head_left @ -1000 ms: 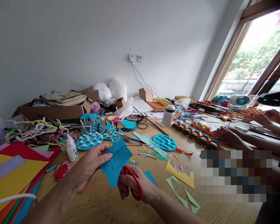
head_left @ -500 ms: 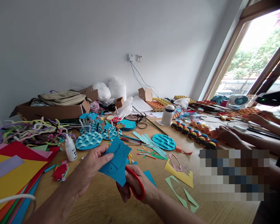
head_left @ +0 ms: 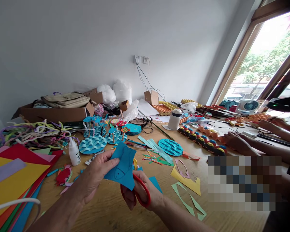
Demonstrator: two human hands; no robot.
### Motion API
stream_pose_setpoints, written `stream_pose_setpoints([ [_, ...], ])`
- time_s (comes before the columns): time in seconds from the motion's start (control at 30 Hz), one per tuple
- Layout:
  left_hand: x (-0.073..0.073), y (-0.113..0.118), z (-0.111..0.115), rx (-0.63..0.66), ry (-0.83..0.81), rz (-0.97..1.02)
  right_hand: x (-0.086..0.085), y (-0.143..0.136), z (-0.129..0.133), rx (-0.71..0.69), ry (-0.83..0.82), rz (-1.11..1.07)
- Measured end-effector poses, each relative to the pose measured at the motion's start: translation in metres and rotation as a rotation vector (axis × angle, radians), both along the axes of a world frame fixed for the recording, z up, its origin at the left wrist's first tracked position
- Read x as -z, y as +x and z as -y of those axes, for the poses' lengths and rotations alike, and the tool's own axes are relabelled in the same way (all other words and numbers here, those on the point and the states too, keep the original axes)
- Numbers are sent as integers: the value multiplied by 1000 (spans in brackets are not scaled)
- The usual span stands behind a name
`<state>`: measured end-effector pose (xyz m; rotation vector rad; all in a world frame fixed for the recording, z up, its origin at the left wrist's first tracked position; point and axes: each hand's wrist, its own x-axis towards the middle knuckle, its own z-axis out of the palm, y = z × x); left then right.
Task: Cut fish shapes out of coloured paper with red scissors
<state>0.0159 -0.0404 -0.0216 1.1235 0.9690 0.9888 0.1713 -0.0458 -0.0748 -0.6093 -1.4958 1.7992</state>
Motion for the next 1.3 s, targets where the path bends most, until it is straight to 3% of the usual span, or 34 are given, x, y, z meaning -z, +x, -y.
stream_pose_setpoints([
  [0.43, -2, 2, 4, -40, 25, 24, 9, -4, 0, 44, -38, 42],
  [0.73, 0, 6, 4, -81, 45, 16, 6, -12, 3, 133, -89, 82],
  [1.03, -5, 7, 11, -49, 12, 56, 21, -8, -3, 120, 1, -5],
  [1.3, -4, 5, 8, -7, 19, 46, 13, 0, -4, 22, 58, 10],
])
